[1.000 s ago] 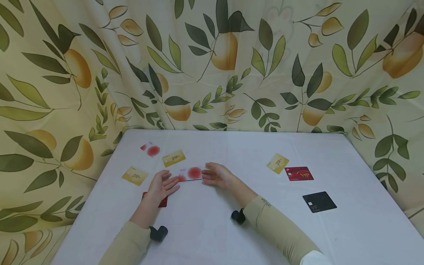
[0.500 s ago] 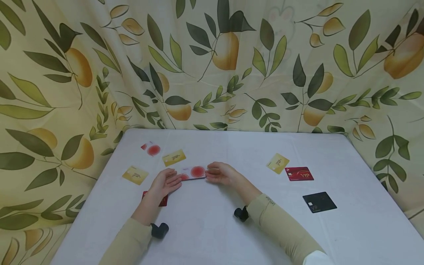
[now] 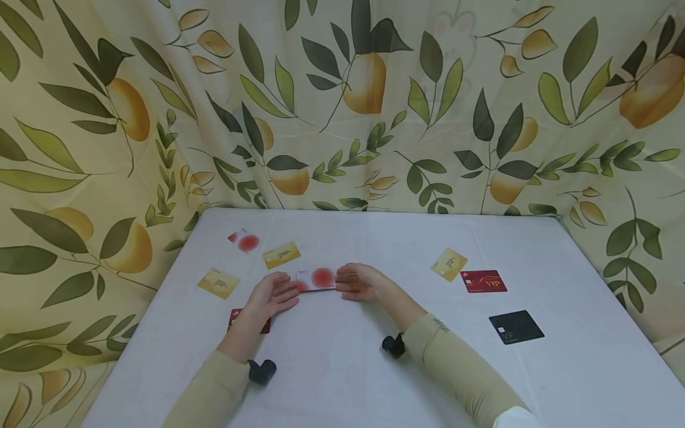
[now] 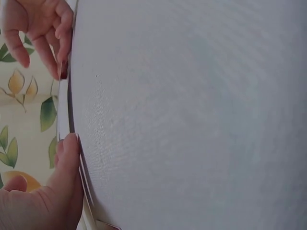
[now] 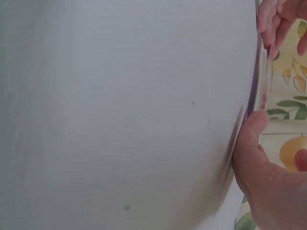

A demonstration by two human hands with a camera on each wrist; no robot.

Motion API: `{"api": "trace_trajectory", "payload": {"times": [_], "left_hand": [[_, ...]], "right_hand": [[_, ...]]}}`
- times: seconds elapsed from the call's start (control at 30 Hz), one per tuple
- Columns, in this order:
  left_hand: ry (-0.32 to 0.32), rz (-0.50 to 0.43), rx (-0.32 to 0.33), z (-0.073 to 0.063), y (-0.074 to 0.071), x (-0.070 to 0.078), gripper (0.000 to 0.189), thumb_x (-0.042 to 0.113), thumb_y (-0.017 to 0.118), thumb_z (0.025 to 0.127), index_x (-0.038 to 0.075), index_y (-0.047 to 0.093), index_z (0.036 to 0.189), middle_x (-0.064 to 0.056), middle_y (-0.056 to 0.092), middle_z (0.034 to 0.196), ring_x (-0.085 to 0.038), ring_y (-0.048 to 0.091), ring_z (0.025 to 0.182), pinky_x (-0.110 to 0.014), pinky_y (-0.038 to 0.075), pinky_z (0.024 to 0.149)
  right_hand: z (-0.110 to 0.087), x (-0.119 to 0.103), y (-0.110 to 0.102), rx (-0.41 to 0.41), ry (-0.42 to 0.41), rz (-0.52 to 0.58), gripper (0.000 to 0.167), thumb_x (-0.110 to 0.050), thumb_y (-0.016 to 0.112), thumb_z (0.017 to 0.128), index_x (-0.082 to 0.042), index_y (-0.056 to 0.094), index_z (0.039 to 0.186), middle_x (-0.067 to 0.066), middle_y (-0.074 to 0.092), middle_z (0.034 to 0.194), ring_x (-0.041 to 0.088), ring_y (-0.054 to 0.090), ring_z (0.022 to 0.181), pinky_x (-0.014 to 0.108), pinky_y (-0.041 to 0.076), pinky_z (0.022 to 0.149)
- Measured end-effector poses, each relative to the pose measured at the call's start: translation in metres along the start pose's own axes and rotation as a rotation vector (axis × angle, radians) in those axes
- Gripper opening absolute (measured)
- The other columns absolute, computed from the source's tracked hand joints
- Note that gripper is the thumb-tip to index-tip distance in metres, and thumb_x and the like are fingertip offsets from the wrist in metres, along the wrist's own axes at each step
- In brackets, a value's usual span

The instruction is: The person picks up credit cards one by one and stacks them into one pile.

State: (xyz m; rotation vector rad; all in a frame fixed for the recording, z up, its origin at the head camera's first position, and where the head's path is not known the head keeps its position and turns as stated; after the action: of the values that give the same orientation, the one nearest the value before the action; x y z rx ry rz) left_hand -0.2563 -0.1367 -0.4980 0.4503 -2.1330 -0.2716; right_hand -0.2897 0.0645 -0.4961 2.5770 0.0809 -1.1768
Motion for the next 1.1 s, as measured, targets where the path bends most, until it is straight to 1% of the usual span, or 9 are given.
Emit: {"api": "trace_trajectory", "payload": {"times": [0.13, 0.27, 0.4, 0.5, 0.57, 0.67, 0.83, 1.0, 1.1], "left_hand": [[0.007, 0.025, 0.01, 0.0, 0.001, 0.0, 0.039, 0.019, 0.049, 0.092, -0.004, 0.044, 0.122, -0.023, 0.054, 0.121, -0.032, 0.055, 0.109, -0.046, 0.044, 0.094], [-0.004, 0.025, 0.011, 0.0, 0.001, -0.002, 0.035, 0.019, 0.052, 0.091, -0.003, 0.047, 0.118, -0.019, 0.06, 0.111, -0.03, 0.059, 0.102, -0.047, 0.044, 0.093], [-0.021, 0.014, -0.005, 0.002, 0.004, -0.004, 0.036, 0.019, 0.052, 0.091, -0.004, 0.048, 0.119, -0.016, 0.063, 0.102, -0.027, 0.061, 0.096, -0.047, 0.044, 0.093], [-0.019, 0.011, -0.03, 0.002, 0.007, -0.005, 0.039, 0.019, 0.051, 0.092, -0.004, 0.046, 0.123, -0.013, 0.063, 0.098, -0.025, 0.062, 0.094, -0.048, 0.044, 0.093], [-0.015, 0.009, -0.038, 0.003, 0.009, -0.005, 0.04, 0.018, 0.051, 0.092, -0.004, 0.046, 0.124, -0.011, 0.064, 0.096, -0.024, 0.062, 0.092, -0.048, 0.044, 0.093], [-0.008, 0.015, -0.039, 0.003, 0.012, -0.006, 0.037, 0.018, 0.052, 0.091, -0.002, 0.047, 0.123, -0.009, 0.065, 0.094, -0.023, 0.063, 0.09, -0.048, 0.045, 0.092], [0.002, 0.041, -0.037, 0.002, 0.017, -0.006, 0.034, 0.017, 0.053, 0.09, -0.002, 0.052, 0.119, -0.009, 0.066, 0.094, -0.022, 0.064, 0.087, -0.048, 0.047, 0.089], [0.006, 0.075, -0.053, 0.0, 0.025, -0.006, 0.039, 0.017, 0.052, 0.091, -0.002, 0.051, 0.125, -0.012, 0.065, 0.1, -0.022, 0.065, 0.086, -0.047, 0.047, 0.089], [0.01, 0.092, -0.072, -0.001, 0.031, -0.007, 0.04, 0.017, 0.053, 0.091, -0.001, 0.05, 0.127, -0.013, 0.064, 0.099, -0.022, 0.065, 0.084, -0.048, 0.046, 0.089]], "right_hand": [[0.0, 0.0, -0.002, -0.002, -0.002, 0.0, 0.039, -0.018, 0.046, 0.093, 0.003, 0.046, 0.125, 0.016, 0.051, 0.128, 0.023, 0.058, 0.099, 0.036, 0.047, 0.086], [-0.001, -0.001, -0.005, -0.013, -0.007, 0.001, 0.037, -0.018, 0.046, 0.093, 0.003, 0.048, 0.123, 0.012, 0.059, 0.115, 0.021, 0.06, 0.094, 0.035, 0.048, 0.083], [-0.003, -0.001, -0.007, -0.028, -0.009, -0.005, 0.035, -0.017, 0.047, 0.092, 0.002, 0.05, 0.121, 0.004, 0.062, 0.099, 0.019, 0.061, 0.089, 0.031, 0.049, 0.078], [-0.005, -0.001, -0.01, -0.026, -0.015, -0.001, 0.033, -0.017, 0.049, 0.092, 0.002, 0.052, 0.12, 0.003, 0.062, 0.094, 0.019, 0.061, 0.087, 0.031, 0.05, 0.077], [-0.006, -0.002, -0.011, -0.019, -0.016, 0.004, 0.034, -0.016, 0.049, 0.092, 0.002, 0.052, 0.12, 0.003, 0.062, 0.095, 0.019, 0.061, 0.086, 0.031, 0.05, 0.077], [-0.008, -0.002, -0.013, -0.015, -0.02, 0.005, 0.037, -0.017, 0.046, 0.093, 0.002, 0.05, 0.125, 0.005, 0.061, 0.099, 0.019, 0.061, 0.085, 0.029, 0.051, 0.075], [-0.013, -0.003, -0.017, -0.019, -0.021, 0.019, 0.041, -0.018, 0.046, 0.095, -0.001, 0.045, 0.132, 0.008, 0.057, 0.101, 0.017, 0.061, 0.081, 0.025, 0.051, 0.069], [-0.018, -0.004, -0.021, -0.015, -0.024, 0.014, 0.043, -0.019, 0.05, 0.094, -0.006, 0.045, 0.134, 0.01, 0.055, 0.107, 0.017, 0.062, 0.082, 0.026, 0.052, 0.072], [-0.022, -0.004, -0.026, -0.003, -0.035, -0.001, 0.043, -0.018, 0.05, 0.094, -0.008, 0.045, 0.135, 0.011, 0.055, 0.111, 0.016, 0.062, 0.082, 0.027, 0.053, 0.073]]}}
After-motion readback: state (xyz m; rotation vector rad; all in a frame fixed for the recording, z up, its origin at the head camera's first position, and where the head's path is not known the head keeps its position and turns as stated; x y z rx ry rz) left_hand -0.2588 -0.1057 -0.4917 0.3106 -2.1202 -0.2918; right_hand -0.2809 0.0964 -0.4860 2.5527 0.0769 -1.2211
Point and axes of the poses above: each hand's wrist, its own z-axis towards the middle knuckle, its own y-axis out of the palm, x = y × z, the point moved 7 cm from there along z, towards the middle knuckle
